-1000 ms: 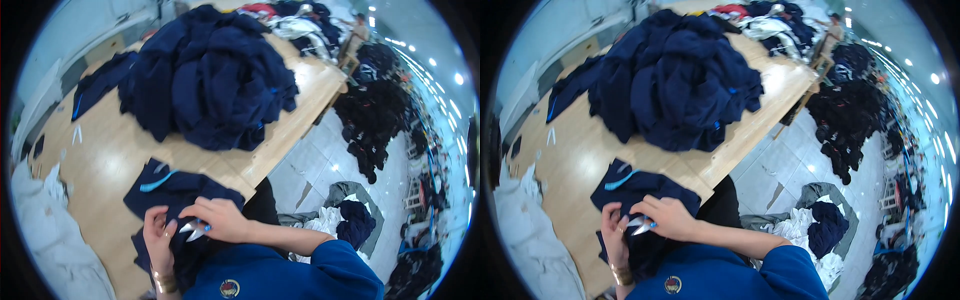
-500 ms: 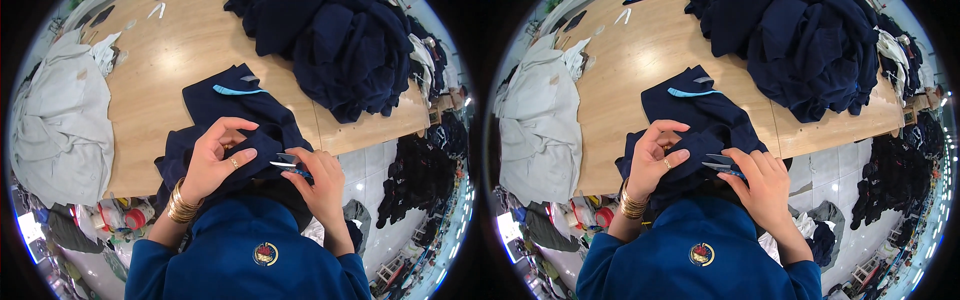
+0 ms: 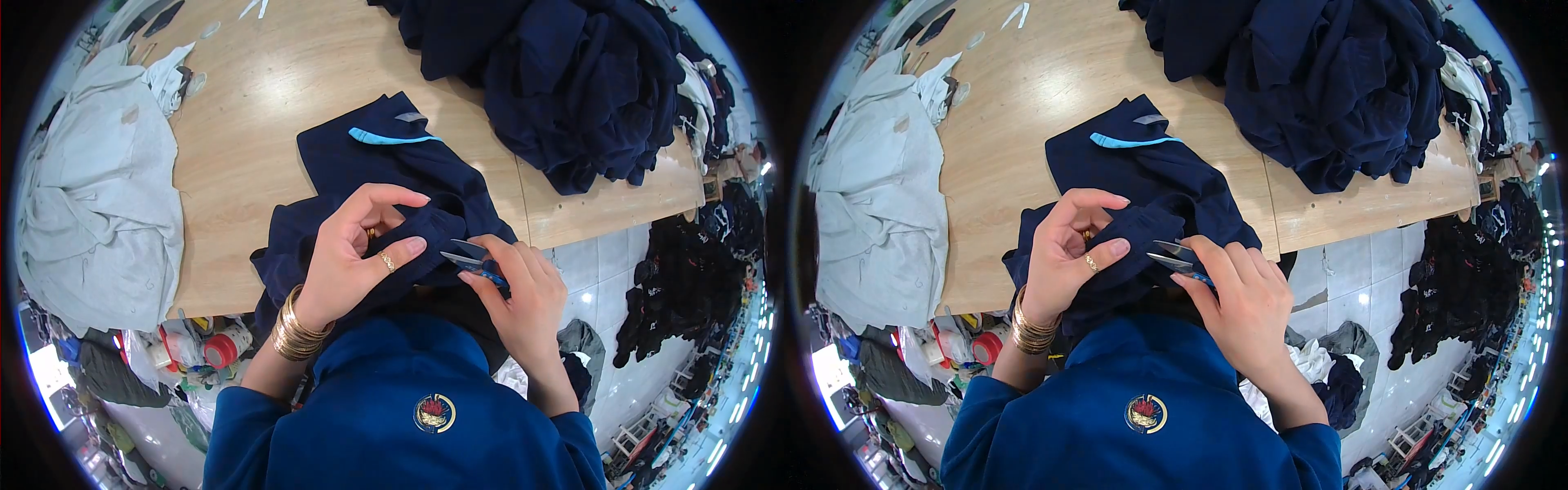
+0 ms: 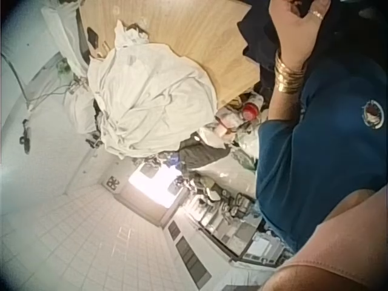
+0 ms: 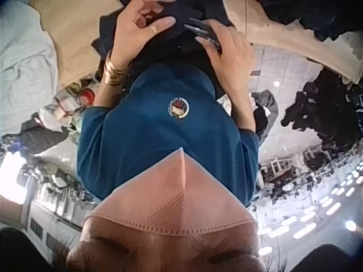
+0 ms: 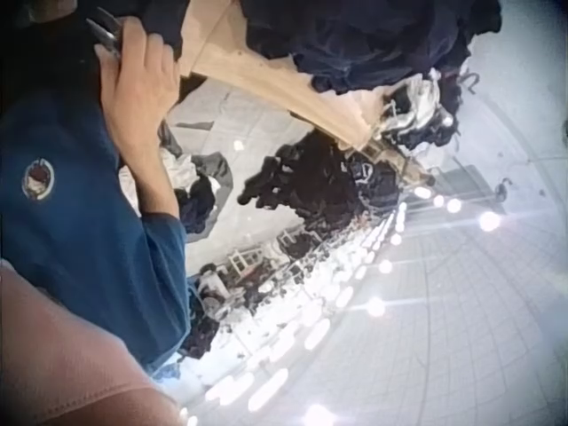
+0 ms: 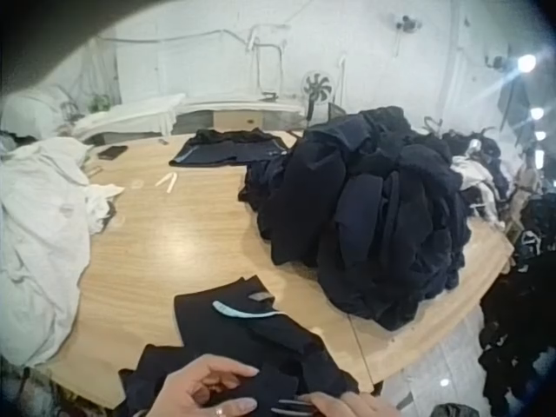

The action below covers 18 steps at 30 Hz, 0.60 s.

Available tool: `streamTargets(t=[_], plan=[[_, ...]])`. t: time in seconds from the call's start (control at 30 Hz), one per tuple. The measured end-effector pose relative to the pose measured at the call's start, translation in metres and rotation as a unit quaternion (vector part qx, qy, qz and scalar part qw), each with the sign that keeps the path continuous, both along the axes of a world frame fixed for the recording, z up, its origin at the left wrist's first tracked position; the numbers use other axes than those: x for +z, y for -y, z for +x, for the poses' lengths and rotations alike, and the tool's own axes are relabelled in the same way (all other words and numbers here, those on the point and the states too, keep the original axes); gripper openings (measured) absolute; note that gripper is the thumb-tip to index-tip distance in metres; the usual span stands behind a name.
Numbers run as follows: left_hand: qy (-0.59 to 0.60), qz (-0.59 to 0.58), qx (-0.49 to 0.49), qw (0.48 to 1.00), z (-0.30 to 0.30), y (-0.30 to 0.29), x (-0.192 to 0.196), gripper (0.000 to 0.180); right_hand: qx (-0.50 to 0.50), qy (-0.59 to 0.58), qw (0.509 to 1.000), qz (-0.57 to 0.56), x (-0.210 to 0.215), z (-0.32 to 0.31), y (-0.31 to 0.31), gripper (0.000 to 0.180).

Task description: Trimming loose threads from navy blue garments using industrial thread nippers.

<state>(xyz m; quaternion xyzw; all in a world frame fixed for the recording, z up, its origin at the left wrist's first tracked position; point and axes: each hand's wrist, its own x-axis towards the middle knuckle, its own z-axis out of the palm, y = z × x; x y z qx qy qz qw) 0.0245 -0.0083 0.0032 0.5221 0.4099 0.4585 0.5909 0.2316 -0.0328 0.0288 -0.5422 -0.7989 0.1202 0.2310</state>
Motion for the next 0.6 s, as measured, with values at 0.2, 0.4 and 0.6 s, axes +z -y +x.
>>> streamTargets(t=[0.2,0.4,0.6], plan=[[-0.002,0.015,-0.002,1.0,0.002,0.0,-0.004,0.037,-0.015,-0.02,1.0,-0.002,-0.002,-0.002,0.004,0.031],[0.018,-0.009,0.01,1.0,0.004,0.001,-0.001,0.037,-0.032,-0.21,0.955,-0.207,-0.001,-0.002,0.001,0.029],[0.011,-0.023,-0.014,1.0,0.011,-0.004,-0.005,0.036,-0.066,-0.308,0.937,-0.152,0.005,-0.001,-0.003,0.029]])
